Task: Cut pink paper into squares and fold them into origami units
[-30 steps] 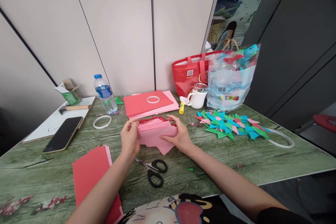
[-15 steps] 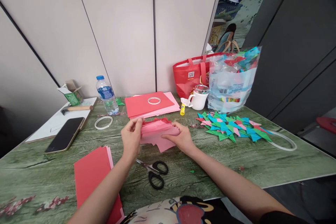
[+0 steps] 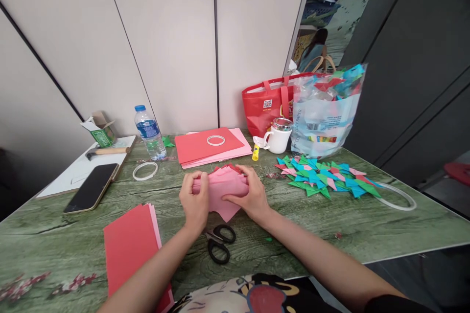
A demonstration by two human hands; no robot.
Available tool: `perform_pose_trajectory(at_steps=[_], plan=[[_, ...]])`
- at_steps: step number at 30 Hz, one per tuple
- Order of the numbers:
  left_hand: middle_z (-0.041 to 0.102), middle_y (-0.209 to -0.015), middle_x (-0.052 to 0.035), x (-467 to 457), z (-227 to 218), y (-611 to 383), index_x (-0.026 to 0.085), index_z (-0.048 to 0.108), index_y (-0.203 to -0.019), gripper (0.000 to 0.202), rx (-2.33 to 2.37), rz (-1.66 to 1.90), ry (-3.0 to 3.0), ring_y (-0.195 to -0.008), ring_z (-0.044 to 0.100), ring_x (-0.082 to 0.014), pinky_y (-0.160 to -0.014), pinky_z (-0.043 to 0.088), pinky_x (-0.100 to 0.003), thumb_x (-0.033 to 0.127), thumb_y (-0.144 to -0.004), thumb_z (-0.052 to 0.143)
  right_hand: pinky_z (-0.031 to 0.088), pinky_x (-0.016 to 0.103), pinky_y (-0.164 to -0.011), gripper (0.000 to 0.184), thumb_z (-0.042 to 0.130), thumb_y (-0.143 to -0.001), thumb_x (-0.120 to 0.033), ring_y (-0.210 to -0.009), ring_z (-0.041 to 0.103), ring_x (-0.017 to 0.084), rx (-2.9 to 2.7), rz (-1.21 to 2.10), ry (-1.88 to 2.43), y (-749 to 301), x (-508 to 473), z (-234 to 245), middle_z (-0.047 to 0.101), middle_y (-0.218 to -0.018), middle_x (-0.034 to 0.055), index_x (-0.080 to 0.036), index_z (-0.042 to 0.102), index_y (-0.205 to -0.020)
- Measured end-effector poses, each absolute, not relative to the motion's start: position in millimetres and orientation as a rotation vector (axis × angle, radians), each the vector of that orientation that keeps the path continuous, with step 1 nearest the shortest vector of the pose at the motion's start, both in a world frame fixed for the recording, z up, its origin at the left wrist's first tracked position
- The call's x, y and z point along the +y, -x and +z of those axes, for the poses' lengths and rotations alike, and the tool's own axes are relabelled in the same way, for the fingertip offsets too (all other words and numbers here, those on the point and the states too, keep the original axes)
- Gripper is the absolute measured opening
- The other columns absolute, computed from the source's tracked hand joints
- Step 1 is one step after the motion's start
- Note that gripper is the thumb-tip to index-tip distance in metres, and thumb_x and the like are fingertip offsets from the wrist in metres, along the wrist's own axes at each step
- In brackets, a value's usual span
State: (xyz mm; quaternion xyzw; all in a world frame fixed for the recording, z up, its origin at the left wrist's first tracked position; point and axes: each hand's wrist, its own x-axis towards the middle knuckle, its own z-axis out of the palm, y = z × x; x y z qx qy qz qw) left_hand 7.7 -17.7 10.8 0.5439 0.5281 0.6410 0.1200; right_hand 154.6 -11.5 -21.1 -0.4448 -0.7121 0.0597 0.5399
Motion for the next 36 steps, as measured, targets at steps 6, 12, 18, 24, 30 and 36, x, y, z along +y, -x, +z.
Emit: perform_pose_trajectory(at_steps=[6,12,18,24,30,36], plan=[[0.047,-0.059,0.0034,-22,10,-11,0.019,0.048,-0.059,0.019,1.511,2.060,-1.756,-0.056,0.044,-0.0102,-0.057,0.036,-0.023,0.026,-0.075,0.055,0.047,0.041,-0.077,0.076,0.072,-0.056,-0.048,-0.094,0.055,0.027,-1.750,0.139,1.164,-154,-12,-19,0.057,-0.104,0.0100,-0.020,0.041,-0.119],[0.048,-0.059,0.0033,-18,7,-11,0.020,0.048,-0.061,0.016,1.517,2.096,-1.788,-0.056,0.044,-0.0101,-0.057,0.036,-0.023,0.024,-0.075,0.056,0.027,0.056,-0.098,0.059,0.064,-0.071,-0.029,-0.123,0.031,0.033,-1.844,-0.226,0.989,-148,-26,6,0.037,-0.130,0.0097,-0.031,0.041,-0.125],[0.049,-0.063,0.0023,-22,4,-13,0.020,0.048,-0.064,0.014,1.497,2.046,-1.803,-0.061,0.046,-0.0111,-0.062,0.038,-0.024,0.023,-0.077,0.052,0.024,0.059,-0.098,0.057,0.063,-0.072,-0.037,-0.126,0.024,0.035,-1.984,-0.305,1.009,-138,-27,5,0.031,-0.135,0.0107,-0.030,0.042,-0.125],[0.053,-0.068,0.0014,-17,1,-13,0.020,0.051,-0.070,0.011,1.552,1.948,-1.655,-0.067,0.050,-0.0128,-0.067,0.039,-0.025,0.027,-0.077,0.051,0.045,0.041,-0.084,0.052,0.063,-0.070,-0.044,-0.105,0.048,0.027,-1.822,-0.225,1.080,-147,-19,-11,0.044,-0.117,0.0137,-0.022,0.049,-0.115],[0.058,-0.079,-0.0012,-9,-2,-10,0.019,0.053,-0.082,0.016,1.537,1.830,-1.455,-0.074,0.054,-0.0157,-0.070,0.040,-0.027,0.034,-0.075,0.052,0.047,0.037,-0.082,0.048,0.061,-0.074,-0.037,-0.098,0.053,0.023,-1.866,-0.112,0.982,-155,-11,-16,0.053,-0.102,0.0097,-0.022,0.046,-0.117],[0.058,-0.075,0.0000,-4,-4,-9,0.019,0.055,-0.076,0.016,1.551,1.849,-1.378,-0.071,0.053,-0.0149,-0.069,0.040,-0.025,0.035,-0.075,0.052,0.046,0.041,-0.084,0.069,0.065,-0.069,-0.041,-0.100,0.051,0.026,-1.828,-0.014,1.057,-156,-8,-15,0.052,-0.107,0.0110,-0.023,0.035,-0.129]])
